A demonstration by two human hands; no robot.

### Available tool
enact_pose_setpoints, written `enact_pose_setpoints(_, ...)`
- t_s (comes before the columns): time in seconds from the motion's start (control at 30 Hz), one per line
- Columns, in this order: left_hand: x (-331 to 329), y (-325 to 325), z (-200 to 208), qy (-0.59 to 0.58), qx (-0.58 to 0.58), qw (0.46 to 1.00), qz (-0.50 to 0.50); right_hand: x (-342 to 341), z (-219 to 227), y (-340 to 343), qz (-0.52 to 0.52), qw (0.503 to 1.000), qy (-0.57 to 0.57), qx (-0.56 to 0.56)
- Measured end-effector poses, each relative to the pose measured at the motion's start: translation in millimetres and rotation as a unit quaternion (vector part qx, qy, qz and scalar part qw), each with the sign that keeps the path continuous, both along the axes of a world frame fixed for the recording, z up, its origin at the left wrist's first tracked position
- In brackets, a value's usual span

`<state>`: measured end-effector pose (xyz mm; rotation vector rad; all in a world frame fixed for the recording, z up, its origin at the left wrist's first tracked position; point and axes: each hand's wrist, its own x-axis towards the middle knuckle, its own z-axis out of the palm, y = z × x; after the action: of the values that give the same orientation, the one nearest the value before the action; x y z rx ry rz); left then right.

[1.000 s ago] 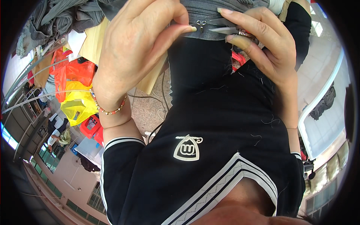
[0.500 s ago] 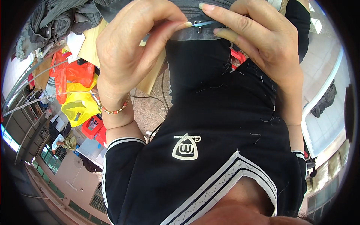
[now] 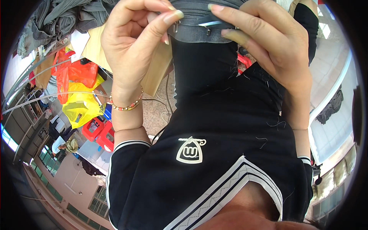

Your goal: Trimming excess threads and small fabric bits from grey garment pieces using a pair of thread snips.

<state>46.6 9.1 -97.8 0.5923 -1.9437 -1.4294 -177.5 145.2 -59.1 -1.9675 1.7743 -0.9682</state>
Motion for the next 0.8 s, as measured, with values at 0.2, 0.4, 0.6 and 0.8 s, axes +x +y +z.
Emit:
enact_pose_setpoints(0.2,1.6,2.0,-13.6,0.104,0.142,0.984,0.009,3.1,12.6,-10.9,0.001,0.999,0.011,0.046)
enact_pose_setpoints(0.4,-1.6,3.5,-15.6,0.130,0.150,0.980,0.029,6.5,3.0,-21.7,0.046,0.988,0.138,-0.054)
enact_pose_setpoints(0.6,-4.2,2.8,-14.6,0.132,0.132,0.982,0.019,16.4,35.0,-33.0,0.035,0.989,0.114,0.088)
enact_pose_setpoints(0.8,-4.9,2.8,-16.4,0.135,0.135,0.982,0.014,16.5,37.3,-35.4,0.046,0.987,0.120,0.092)
